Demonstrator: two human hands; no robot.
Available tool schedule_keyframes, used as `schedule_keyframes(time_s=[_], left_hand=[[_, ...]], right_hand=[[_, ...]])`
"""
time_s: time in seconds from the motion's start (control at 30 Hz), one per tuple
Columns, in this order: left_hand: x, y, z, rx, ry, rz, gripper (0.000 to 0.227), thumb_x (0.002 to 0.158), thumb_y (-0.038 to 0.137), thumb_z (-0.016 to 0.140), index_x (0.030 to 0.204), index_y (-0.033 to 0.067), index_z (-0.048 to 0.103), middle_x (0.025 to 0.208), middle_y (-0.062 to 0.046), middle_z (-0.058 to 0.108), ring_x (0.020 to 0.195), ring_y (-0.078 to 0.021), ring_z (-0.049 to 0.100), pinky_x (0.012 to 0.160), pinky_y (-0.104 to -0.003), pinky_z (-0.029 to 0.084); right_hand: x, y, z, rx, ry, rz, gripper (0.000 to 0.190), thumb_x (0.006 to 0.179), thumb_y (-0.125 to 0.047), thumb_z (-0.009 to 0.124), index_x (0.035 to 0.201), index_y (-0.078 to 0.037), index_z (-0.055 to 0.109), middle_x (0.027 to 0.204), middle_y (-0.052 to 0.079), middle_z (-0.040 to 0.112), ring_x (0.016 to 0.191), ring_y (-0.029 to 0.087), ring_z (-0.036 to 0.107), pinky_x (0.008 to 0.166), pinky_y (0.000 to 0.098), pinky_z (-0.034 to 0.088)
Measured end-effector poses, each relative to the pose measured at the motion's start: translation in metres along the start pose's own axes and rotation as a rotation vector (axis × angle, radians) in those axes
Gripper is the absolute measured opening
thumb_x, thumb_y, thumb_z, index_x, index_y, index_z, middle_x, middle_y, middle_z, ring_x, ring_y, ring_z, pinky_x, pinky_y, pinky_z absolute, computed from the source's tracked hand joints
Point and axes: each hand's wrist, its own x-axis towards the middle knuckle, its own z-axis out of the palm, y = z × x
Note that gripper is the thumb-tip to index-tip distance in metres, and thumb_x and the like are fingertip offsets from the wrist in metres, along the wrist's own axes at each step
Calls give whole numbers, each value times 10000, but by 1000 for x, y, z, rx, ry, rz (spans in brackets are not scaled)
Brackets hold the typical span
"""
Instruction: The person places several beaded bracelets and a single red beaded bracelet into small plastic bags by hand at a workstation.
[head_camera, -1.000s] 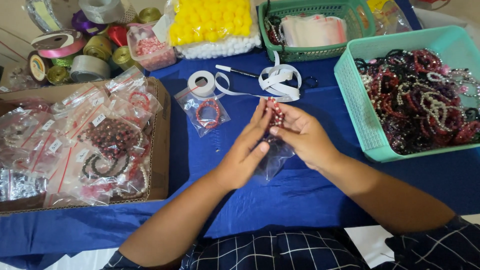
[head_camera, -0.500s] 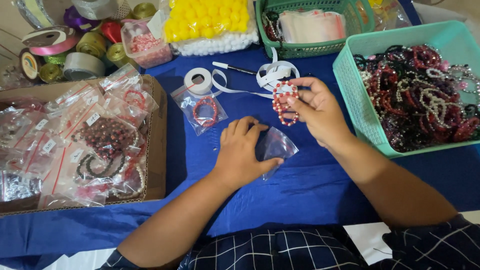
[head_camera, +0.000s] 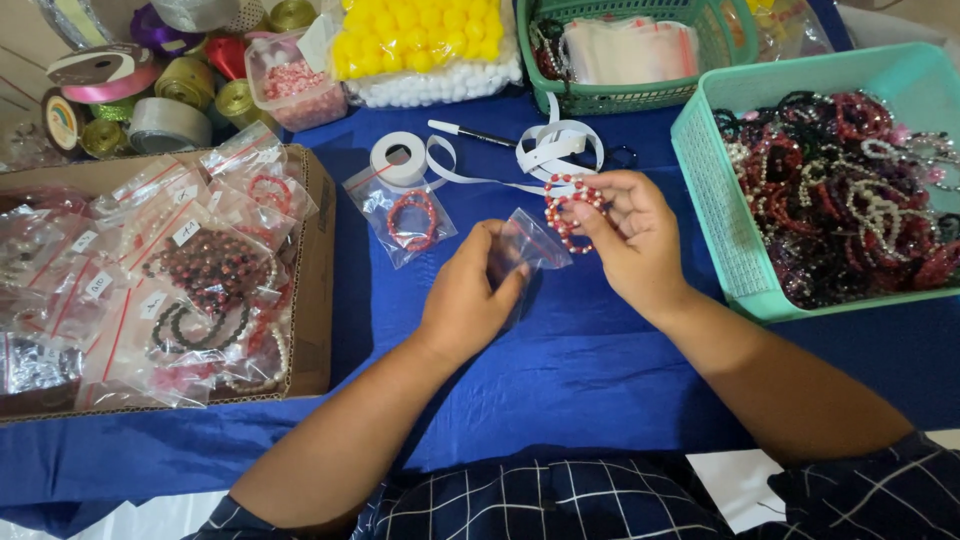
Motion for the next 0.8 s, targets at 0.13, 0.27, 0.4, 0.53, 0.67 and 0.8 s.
schedule_keyframes(time_s=[0.13, 0.27, 0.4, 0.53, 0.67, 0.8], left_hand=[[-1, -11, 3, -68, -12, 64, 412, 903, 101, 706, 1275, 45, 538, 964, -68, 695, 768, -162, 706, 700, -294, 562], [-1, -7, 3, -106, -26, 71, 393, 920, 88, 703, 1276, 39, 545, 959, -55, 680, 794, -143, 682, 717, -288, 554], [1, -17, 5, -158, -11, 94, 368, 937, 38, 662, 1286, 34, 546, 1003, -60, 673, 879, -132, 672, 793, -277, 546], [4, -28, 9, -254, 12, 125, 359, 949, 10, 637, 1291, 22, 528, 1067, -72, 675, 1005, -128, 673, 895, -269, 535], [4, -23, 8, -274, 24, 98, 312, 980, 24, 641, 1273, 21, 534, 1112, -81, 677, 1051, -137, 671, 905, -280, 536], [5, -22, 7, -243, 25, 94, 311, 983, 33, 641, 1276, 25, 538, 1136, -84, 682, 1049, -152, 682, 900, -291, 549]], right_hand=[[-4, -3, 5, 5, -51, -62, 263, 1058, 20, 623, 1302, 20, 525, 1222, 137, 691, 1113, 171, 702, 1004, 306, 589], [-5, -7, 6, -145, -65, -121, 243, 1031, 38, 647, 1262, 36, 571, 1185, 129, 705, 1101, 153, 702, 974, 283, 574], [-4, -10, 4, -253, -94, -157, 223, 1013, 32, 671, 1227, 41, 611, 1164, 123, 709, 1087, 135, 686, 970, 273, 555], [-2, 0, -2, -236, -126, -131, 184, 1028, 18, 664, 1208, 39, 631, 1162, 127, 713, 1082, 138, 684, 964, 281, 559], [0, 12, -11, -97, -130, 45, 130, 1047, -34, 630, 1163, 20, 655, 1044, 84, 729, 951, 109, 716, 850, 256, 588], [2, 17, -17, -37, -148, 136, 144, 1053, -66, 631, 1144, 29, 687, 939, 69, 717, 848, 94, 683, 797, 245, 573]])
